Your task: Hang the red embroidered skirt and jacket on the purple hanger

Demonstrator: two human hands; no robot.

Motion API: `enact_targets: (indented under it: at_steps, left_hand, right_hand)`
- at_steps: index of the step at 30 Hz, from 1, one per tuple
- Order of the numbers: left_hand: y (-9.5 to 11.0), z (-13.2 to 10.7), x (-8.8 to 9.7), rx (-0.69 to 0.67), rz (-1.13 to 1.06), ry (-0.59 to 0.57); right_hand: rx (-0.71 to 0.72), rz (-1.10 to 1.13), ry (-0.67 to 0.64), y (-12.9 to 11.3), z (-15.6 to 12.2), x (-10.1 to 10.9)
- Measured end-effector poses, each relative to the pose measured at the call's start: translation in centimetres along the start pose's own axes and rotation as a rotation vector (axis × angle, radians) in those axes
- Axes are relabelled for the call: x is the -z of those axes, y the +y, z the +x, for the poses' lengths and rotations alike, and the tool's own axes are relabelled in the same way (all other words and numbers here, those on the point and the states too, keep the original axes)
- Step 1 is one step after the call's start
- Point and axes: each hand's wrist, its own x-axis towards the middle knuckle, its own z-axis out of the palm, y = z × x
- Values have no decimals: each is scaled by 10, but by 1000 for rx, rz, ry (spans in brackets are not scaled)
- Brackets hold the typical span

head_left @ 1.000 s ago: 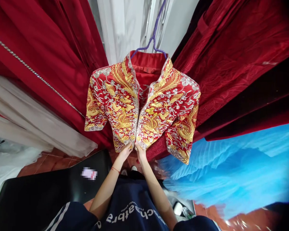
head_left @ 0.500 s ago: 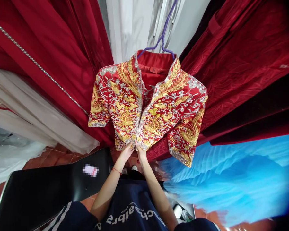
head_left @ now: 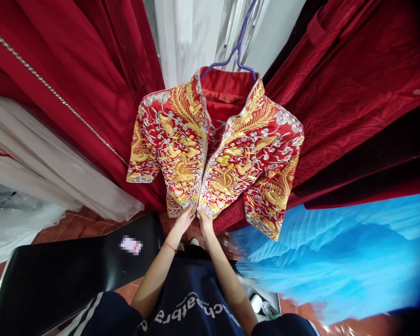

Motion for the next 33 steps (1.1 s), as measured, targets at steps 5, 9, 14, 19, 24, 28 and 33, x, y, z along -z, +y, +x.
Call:
enact_targets:
  at_steps: [5, 9, 14, 19, 24, 28, 33]
  left_hand:
    - [-4, 2, 0, -1, 3, -12]
    - [-9, 3, 1, -6, 8, -11]
    - [-14, 4, -1, -2, 10, -21]
    - [-18, 5, 1, -7, 12, -3]
    - [-19, 3, 3, -32, 19, 15]
    - [-16, 1, 3, -56, 37, 17]
    - [-16, -2, 3, -101, 65, 35]
  right_hand:
    - [-5, 11, 17, -2, -3, 3]
    - [-2, 6, 39, -6, -6, 3]
    - [10, 0, 45, -14, -11, 1]
    - [15, -16, 43, -19, -12, 0]
    - [14, -17, 43, -18, -10, -2]
    - [6, -10, 38, -17, -9, -5]
    - [2, -10, 33, -15, -8, -7]
